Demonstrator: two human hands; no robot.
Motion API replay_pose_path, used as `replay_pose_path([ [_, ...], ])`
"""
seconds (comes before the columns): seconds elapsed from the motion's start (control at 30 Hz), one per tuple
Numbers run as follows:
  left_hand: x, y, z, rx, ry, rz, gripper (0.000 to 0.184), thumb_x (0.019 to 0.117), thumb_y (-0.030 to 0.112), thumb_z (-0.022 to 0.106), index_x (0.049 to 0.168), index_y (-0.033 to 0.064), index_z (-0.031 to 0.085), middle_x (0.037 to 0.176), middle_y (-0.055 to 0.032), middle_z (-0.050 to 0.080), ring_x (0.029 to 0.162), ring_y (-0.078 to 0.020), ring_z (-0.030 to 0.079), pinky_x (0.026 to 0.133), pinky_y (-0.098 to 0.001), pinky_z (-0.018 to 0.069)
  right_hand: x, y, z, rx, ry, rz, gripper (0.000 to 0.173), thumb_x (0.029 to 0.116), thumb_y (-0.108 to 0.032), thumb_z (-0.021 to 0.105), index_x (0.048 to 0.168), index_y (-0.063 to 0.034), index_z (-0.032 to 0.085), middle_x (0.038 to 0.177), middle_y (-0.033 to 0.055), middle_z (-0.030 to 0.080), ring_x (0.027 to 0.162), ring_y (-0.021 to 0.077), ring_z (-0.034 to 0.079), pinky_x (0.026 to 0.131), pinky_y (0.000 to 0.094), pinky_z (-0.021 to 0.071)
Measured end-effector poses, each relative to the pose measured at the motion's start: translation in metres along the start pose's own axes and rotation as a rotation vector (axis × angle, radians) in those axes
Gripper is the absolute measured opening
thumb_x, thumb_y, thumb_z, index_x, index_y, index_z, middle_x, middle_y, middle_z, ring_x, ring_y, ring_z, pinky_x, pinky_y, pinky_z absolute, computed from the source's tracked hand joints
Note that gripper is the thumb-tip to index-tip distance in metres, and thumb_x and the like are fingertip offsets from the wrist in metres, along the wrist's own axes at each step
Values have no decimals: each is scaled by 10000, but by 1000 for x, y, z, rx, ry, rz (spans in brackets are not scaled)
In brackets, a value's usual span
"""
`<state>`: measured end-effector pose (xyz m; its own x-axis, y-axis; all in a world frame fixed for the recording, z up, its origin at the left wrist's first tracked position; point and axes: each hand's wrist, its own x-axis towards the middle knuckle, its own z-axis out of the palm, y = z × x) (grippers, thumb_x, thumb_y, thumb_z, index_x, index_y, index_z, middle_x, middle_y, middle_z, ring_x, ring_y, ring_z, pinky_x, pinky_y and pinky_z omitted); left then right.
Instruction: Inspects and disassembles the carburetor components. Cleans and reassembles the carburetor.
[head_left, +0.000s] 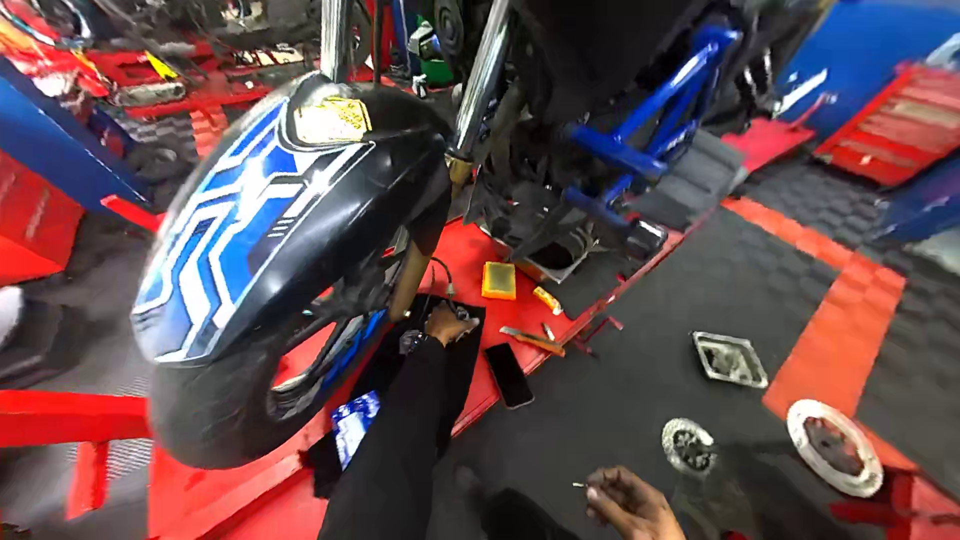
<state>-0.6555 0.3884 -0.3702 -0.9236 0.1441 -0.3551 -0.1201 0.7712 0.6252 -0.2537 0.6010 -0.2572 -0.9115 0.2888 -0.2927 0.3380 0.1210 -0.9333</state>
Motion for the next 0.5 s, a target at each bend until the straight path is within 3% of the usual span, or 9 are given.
replay_pose_path([
  [0.1, 32, 11, 15, 188, -66, -108, 981, 738, 603, 822, 1436, -14, 515, 1484, -296, 468, 1383, -488, 431, 1095, -657, 394, 22, 1, -31, -38, 40, -40, 202, 909, 14, 712, 1104, 47, 669, 903, 121, 751, 762, 230, 745, 742, 412, 653],
  [0.23, 13, 16, 14, 129, -24, -98, 850, 713, 479, 866, 1358, 1, 589, 1457, -290, 485, 1359, -493, 450, 1030, -668, 461, 45, -2, -38, -41, 37, -37, 212, 910, 30, 704, 1116, 57, 667, 904, 133, 754, 757, 239, 745, 731, 408, 653],
  [0.3, -35, 24, 7, -50, 60, -22, 759, 705, 467, 896, 1270, 26, 648, 1400, -262, 532, 1266, -483, 526, 964, -678, 500, 61, -13, -30, -38, 39, -78, 235, 911, 49, 682, 1146, 57, 670, 923, 129, 744, 755, 225, 734, 718, 391, 648],
  [0.37, -93, 32, 9, -268, 100, 31, 702, 734, 502, 872, 1224, 47, 658, 1314, -215, 595, 1159, -410, 605, 932, -634, 533, 75, -31, -17, -4, 66, -172, 227, 933, 43, 649, 1158, 57, 679, 948, 120, 727, 758, 213, 721, 710, 374, 648],
  [0.43, -166, 42, 11, -596, 59, 0, 702, 807, 496, 818, 1294, 37, 608, 1250, -166, 643, 1102, -297, 655, 940, -529, 565, 82, -51, 0, 53, 78, -327, 210, 987, -16, 571, 1177, 48, 633, 925, 96, 728, 754, 204, 721, 706, 366, 643],
  [0.5, -246, 45, 13, -1007, 8, -48, 658, 891, 440, 738, 1370, 24, 561, 1219, -121, 678, 1085, -207, 679, 958, -420, 582, 85, -69, 17, 98, -19, -527, 185, 1054, -165, 537, 1170, -57, 633, 922, 41, 726, 760, 187, 720, 713, 359, 647],
])
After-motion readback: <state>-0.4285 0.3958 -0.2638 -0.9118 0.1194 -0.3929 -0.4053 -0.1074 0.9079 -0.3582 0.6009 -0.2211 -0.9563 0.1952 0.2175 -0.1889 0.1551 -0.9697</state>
